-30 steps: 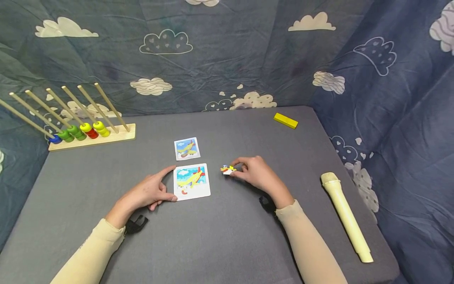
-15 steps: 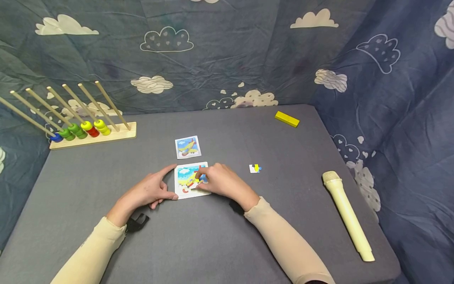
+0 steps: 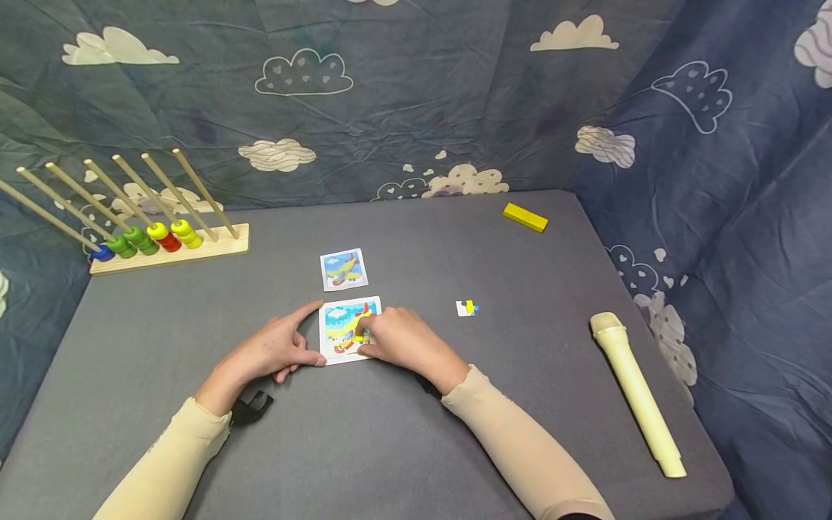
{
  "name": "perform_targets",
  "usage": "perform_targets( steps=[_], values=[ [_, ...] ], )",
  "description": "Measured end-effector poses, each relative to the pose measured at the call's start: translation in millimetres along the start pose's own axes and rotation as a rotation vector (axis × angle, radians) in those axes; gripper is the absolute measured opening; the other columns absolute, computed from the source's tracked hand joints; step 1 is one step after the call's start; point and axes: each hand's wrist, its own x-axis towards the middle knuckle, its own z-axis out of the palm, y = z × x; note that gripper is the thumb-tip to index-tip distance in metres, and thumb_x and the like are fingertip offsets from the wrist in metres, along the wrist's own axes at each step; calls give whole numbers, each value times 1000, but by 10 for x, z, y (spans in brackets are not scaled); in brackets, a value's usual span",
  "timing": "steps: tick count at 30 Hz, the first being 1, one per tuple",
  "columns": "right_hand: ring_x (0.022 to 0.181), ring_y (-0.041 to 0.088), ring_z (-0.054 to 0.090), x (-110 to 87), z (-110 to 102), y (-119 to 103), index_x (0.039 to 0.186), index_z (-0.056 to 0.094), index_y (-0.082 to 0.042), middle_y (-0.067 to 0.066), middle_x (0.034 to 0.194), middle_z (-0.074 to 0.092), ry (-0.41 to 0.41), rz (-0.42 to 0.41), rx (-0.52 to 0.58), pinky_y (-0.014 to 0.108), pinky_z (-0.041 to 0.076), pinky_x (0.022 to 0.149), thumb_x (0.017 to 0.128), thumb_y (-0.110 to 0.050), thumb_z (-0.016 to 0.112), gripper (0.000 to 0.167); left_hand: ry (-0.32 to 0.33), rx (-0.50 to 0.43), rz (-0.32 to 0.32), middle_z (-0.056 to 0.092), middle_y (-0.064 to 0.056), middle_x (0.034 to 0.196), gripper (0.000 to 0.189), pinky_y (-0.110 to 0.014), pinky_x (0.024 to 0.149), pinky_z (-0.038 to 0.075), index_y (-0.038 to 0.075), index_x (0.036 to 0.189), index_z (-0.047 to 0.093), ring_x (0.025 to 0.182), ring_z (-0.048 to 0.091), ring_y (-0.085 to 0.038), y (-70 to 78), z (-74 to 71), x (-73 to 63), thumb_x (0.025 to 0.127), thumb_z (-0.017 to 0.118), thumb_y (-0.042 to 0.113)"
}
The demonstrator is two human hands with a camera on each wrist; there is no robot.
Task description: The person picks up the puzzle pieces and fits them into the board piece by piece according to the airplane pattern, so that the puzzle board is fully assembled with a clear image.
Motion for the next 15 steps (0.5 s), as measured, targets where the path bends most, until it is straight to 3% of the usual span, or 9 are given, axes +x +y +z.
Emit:
perform_targets(
  steps=[15],
  values=[
    [55, 7, 33, -13, -19, -49, 112, 83, -21, -9, 59, 53, -4, 23, -21, 25, 29, 52, 87, -35, 89, 29, 9, -6, 9, 61, 0, 56, 109, -26, 42, 40, 22, 170, 23, 35, 51, -11, 8, 3, -23, 85, 91, 25]
  ],
)
